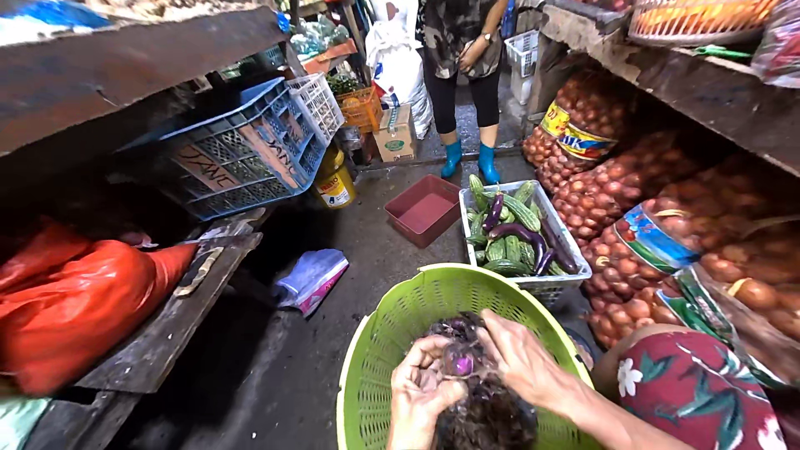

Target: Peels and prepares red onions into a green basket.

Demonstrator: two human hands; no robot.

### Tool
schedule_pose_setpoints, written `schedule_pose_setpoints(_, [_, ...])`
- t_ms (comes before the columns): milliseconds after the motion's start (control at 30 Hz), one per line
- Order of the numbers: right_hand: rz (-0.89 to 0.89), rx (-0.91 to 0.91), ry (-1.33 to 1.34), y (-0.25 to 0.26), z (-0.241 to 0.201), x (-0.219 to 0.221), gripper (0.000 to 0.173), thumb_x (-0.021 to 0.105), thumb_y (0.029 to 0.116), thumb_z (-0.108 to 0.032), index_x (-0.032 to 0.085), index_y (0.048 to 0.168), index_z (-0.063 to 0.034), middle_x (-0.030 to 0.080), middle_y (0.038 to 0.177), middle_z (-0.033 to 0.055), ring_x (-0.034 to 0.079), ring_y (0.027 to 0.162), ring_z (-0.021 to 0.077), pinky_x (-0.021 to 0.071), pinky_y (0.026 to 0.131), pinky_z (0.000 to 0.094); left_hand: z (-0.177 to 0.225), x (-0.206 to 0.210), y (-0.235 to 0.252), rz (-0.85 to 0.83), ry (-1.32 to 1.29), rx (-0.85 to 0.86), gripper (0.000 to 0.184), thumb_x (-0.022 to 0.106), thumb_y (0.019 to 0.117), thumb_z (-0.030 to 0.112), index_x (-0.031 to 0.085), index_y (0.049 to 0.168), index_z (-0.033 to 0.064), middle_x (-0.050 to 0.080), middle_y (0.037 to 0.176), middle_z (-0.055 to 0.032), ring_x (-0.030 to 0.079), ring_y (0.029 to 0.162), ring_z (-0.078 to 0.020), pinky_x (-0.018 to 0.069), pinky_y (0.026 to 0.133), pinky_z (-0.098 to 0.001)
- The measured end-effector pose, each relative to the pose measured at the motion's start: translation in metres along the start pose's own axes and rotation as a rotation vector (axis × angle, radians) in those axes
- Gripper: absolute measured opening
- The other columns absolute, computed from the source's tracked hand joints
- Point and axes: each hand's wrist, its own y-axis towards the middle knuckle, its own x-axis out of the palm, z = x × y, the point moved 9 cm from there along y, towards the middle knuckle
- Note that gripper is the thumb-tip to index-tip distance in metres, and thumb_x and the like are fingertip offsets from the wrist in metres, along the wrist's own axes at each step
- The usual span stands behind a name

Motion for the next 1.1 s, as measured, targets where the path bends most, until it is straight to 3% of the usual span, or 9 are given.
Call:
schedule_pose_setpoints(100, [0.299,-0.314,-0.114,-0.009,-0.024,-0.016,0.027,0.044,0.1019,-0.023,0.061,0.092,-0.0057,0.058,0.071,0.0054,0.06,0.055,0.0171,0.0494,0.046,0.0309,-0.005,-0.015,0.004,0.122,0.057,-0.01,0.045,0.082,0.0785,0.006,0.068,0.121,-0.0004,0.075,0.104,-0.0084,0.074,0.089,-0.0175,0.0638,0.081,-0.035])
schedule_pose_setpoints(200, [0.331,-0.498,-0.155,-0.018,-0.04,-0.013,0.024,0.044,0.1013,-0.021,0.061,0.089,-0.0097,0.058,0.073,0.0033,0.059,0.059,0.015,0.0486,0.047,0.0274,0.004,-0.011,0.004,0.112,0.242,0.048,0.042,0.076,0.0833,0.003,0.066,0.124,-0.0049,0.074,0.109,-0.0075,0.073,0.093,-0.0141,0.0626,0.084,-0.0313])
schedule_pose_setpoints(367, [0.177,-0.251,-0.229,-0.005,-0.018,-0.006,0.02,0.051,0.0966,-0.018,0.064,0.091,-0.0043,0.061,0.072,0.0092,0.064,0.055,0.0244,0.0511,0.044,0.0382,0.009,0.004,-0.002,-0.063,0.32,0.083,0.043,0.078,0.0855,0.018,0.068,0.123,-0.0011,0.073,0.118,-0.003,0.069,0.105,-0.0075,0.0578,0.093,-0.0258])
schedule_pose_setpoints(467, [-0.029,-0.048,-0.075,0.002,0.002,0.0,0.026,0.05,0.1023,-0.02,0.065,0.104,0.002,0.067,0.089,0.019,0.07,0.073,0.0354,0.056,0.059,0.0512,0.0,-0.001,-0.001,-0.055,0.139,-0.04,0.046,0.077,0.0875,0.018,0.067,0.129,0.0001,0.073,0.117,-0.0055,0.072,0.098,-0.0128,0.0608,0.088,-0.0313])
schedule_pose_setpoints(567, [-0.051,-0.059,0.292,0.004,0.005,-0.009,0.041,0.052,0.103,-0.037,0.066,0.111,0.0005,0.068,0.097,0.0147,0.067,0.085,0.022,0.0553,0.075,0.04,-0.011,-0.005,0.001,-0.035,0.074,-0.142,0.046,0.07,0.0925,0.013,0.06,0.134,-0.0043,0.07,0.122,-0.0103,0.074,0.089,-0.0176,0.0639,0.078,-0.0348])
schedule_pose_setpoints(667, [-0.027,-0.157,0.504,0.003,-0.002,-0.013,0.044,0.062,0.0984,-0.044,0.07,0.114,-0.004,0.072,0.097,0.0051,0.065,0.082,0.0031,0.0546,0.074,0.0213,-0.013,-0.003,0.002,-0.072,0.193,-0.141,0.046,0.066,0.0936,0.009,0.058,0.137,-0.0036,0.065,0.13,-0.0092,0.071,0.094,-0.0132,0.0619,0.082,-0.0313])
schedule_pose_setpoints(767, [0.043,-0.235,0.397,-0.001,-0.006,-0.016,0.038,0.074,0.0912,-0.037,0.075,0.112,-0.0053,0.076,0.102,0.0067,0.07,0.093,0.0059,0.0571,0.084,0.0228,-0.011,0.002,0.002,-0.093,0.311,-0.092,0.045,0.063,0.0914,0.0,0.058,0.136,-0.0046,0.066,0.129,-0.0083,0.07,0.101,-0.0108,0.0602,0.089,-0.03])
schedule_pose_setpoints(900, [0.054,-0.254,0.301,-0.002,-0.006,-0.014,0.029,0.073,0.0876,-0.027,0.078,0.108,-0.0064,0.077,0.096,0.0066,0.072,0.084,0.0086,0.0585,0.076,0.0244,-0.009,0.003,0.0,-0.077,0.477,-0.019,0.044,0.072,0.0862,0.006,0.064,0.128,-0.0061,0.064,0.13,-0.013,0.067,0.11,-0.0109,0.059,0.092,-0.0267])
schedule_pose_setpoints(1100, [0.168,-0.417,0.012,-0.014,-0.02,-0.012,0.03,0.064,0.0832,-0.017,0.077,0.108,-0.0059,0.078,0.093,0.0062,0.074,0.075,0.0155,0.0595,0.062,0.0319,-0.006,-0.001,-0.001,0.046,0.763,0.162,0.041,0.084,0.075,0.009,0.075,0.114,0.0008,0.072,0.114,-0.0074,0.069,0.099,-0.0037,0.0582,0.086,-0.019])
